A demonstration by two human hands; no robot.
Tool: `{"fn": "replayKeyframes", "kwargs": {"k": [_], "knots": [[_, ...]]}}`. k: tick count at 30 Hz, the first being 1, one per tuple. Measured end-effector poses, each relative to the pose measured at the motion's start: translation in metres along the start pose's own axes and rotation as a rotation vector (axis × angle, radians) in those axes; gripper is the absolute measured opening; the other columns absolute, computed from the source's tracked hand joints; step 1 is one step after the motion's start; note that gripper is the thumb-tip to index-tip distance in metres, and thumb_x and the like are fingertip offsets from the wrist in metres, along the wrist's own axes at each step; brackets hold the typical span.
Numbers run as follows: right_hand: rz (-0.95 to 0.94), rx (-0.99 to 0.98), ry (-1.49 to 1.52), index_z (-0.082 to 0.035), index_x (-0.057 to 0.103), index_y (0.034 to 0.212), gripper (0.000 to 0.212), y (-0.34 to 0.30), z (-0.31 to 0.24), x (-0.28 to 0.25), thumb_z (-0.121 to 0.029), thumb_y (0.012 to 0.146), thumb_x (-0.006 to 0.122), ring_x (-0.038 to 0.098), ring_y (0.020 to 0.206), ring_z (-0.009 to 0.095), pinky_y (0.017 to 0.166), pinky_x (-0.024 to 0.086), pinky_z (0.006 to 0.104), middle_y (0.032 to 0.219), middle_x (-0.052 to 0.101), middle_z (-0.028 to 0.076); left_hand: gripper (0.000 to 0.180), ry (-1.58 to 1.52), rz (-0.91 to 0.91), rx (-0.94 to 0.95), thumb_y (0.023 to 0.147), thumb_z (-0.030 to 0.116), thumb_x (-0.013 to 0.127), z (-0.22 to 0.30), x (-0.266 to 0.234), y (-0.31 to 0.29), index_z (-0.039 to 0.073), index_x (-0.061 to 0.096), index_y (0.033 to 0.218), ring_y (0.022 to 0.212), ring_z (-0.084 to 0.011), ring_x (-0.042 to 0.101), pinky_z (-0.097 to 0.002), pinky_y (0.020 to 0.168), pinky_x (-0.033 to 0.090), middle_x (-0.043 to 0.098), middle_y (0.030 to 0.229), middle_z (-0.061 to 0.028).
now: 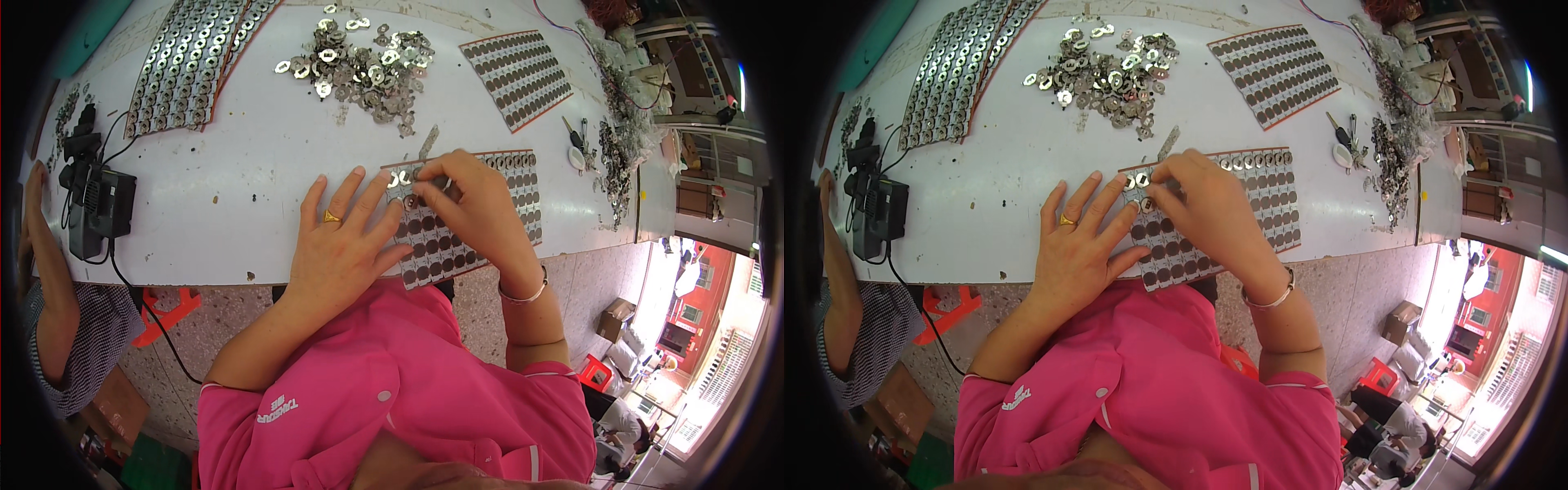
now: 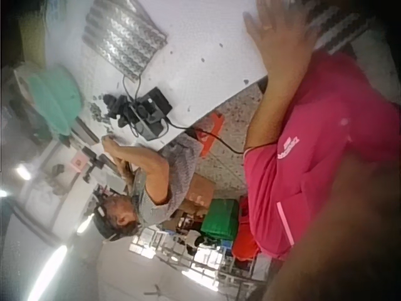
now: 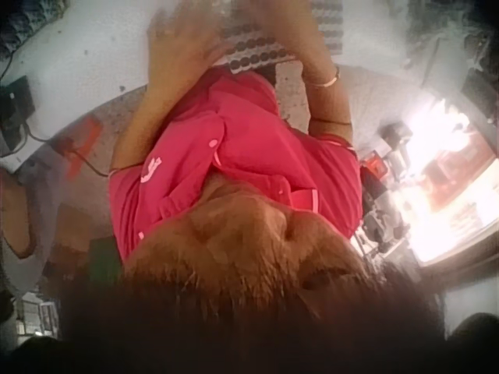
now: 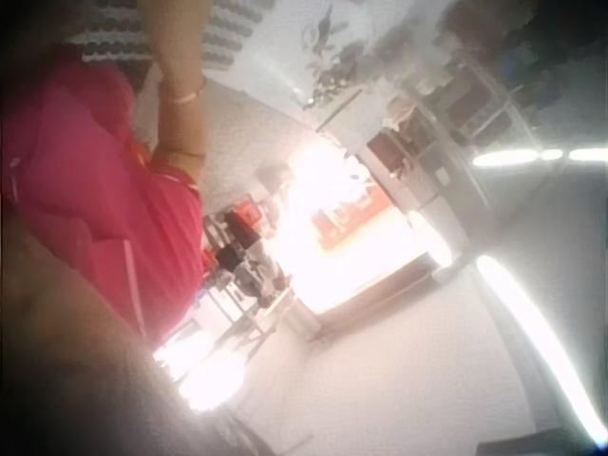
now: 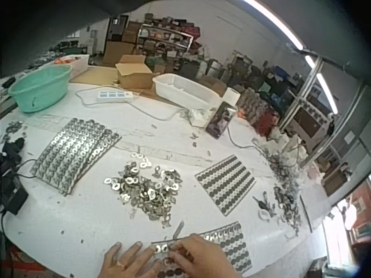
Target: The person picks up metal components from a pile on the table and attaches them one by one onto a sheet by hand.
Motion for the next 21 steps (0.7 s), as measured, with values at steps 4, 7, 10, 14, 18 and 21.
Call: {"fn": "replayKeyframes", "kwargs": {"k": [4, 7, 10, 14, 18, 21], "knots": [[0.297, -0.439, -0.419, -0.003, 0.064, 0.105, 0.024, 0.022, -0.023, 0.001, -0.004, 0.081, 0.066, 0.063, 0.089, 0.027, 0.073, 0.055, 0.0374, 0.093, 0.063, 0.009, 0.05, 0.001, -0.016, 0.01, 0.085, 0.046, 0.076, 0.001, 0.003, 0.0, 0.024, 0.068, 0.129, 0.141, -0.0314, 0.043, -0.0564, 0.119, 0.024, 0.052, 0.149, -0.0083], [0.203, -0.458, -0.555, -0.005, 0.066, 0.115, 0.034, 0.032, -0.018, 0.018, -0.004, 0.08, 0.061, 0.061, 0.095, 0.026, 0.076, 0.056, 0.037, 0.1, 0.066, 0.007, 0.049, 0.019, -0.025, 0.025, 0.086, 0.046, 0.074, 0.003, 0.004, 0.0, 0.028, 0.067, 0.131, 0.14, -0.0319, 0.043, -0.0567, 0.118, 0.024, 0.053, 0.147, -0.0091], [0.192, -0.505, -0.531, -0.005, 0.066, 0.113, 0.032, 0.037, -0.016, 0.016, -0.005, 0.081, 0.063, 0.062, 0.093, 0.028, 0.076, 0.056, 0.0361, 0.098, 0.065, 0.009, 0.05, 0.015, -0.018, 0.029, 0.087, 0.044, 0.075, 0.004, 0.004, -0.002, 0.025, 0.066, 0.132, 0.14, -0.0312, 0.043, -0.0568, 0.118, 0.025, 0.053, 0.146, -0.0096], [0.211, -0.325, 0.161, -0.004, 0.066, 0.115, 0.026, 0.043, -0.002, -0.001, -0.002, 0.09, 0.067, 0.067, 0.089, 0.022, 0.078, 0.056, 0.0295, 0.103, 0.068, 0.009, 0.055, -0.122, 0.084, -0.049, 0.088, 0.035, 0.076, -0.006, -0.009, 0.007, 0.014, 0.061, 0.137, 0.134, -0.0294, 0.049, -0.0522, 0.114, 0.03, 0.057, 0.14, -0.0098], [-0.03, -0.029, 0.809, -0.003, 0.064, 0.12, 0.023, 0.043, 0.015, 0.016, -0.003, 0.097, 0.065, 0.066, 0.088, 0.013, 0.081, 0.055, 0.026, 0.107, 0.069, 0.006, 0.053, -0.37, 0.221, -0.216, 0.091, 0.028, 0.074, -0.032, -0.026, 0.027, 0.008, 0.057, 0.138, 0.122, -0.0291, 0.06, -0.0459, 0.109, 0.037, 0.067, 0.125, -0.0098], [-0.137, -0.006, 1.017, -0.001, 0.064, 0.121, 0.023, 0.039, 0.009, 0.027, -0.006, 0.098, 0.067, 0.066, 0.09, 0.01, 0.082, 0.058, 0.0278, 0.105, 0.069, 0.004, 0.035, -0.62, 0.225, -0.367, 0.096, 0.02, 0.071, -0.052, -0.019, 0.036, 0.005, 0.063, 0.126, 0.1, -0.0229, 0.069, -0.0371, 0.096, 0.048, 0.074, 0.105, -0.0081]]}}
Point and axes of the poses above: each hand's wrist, its own y-axis towards the middle knuckle, its own x-axis out of the palm, z = x × y, the point moved 8 cm from there along y, towards the middle knuckle
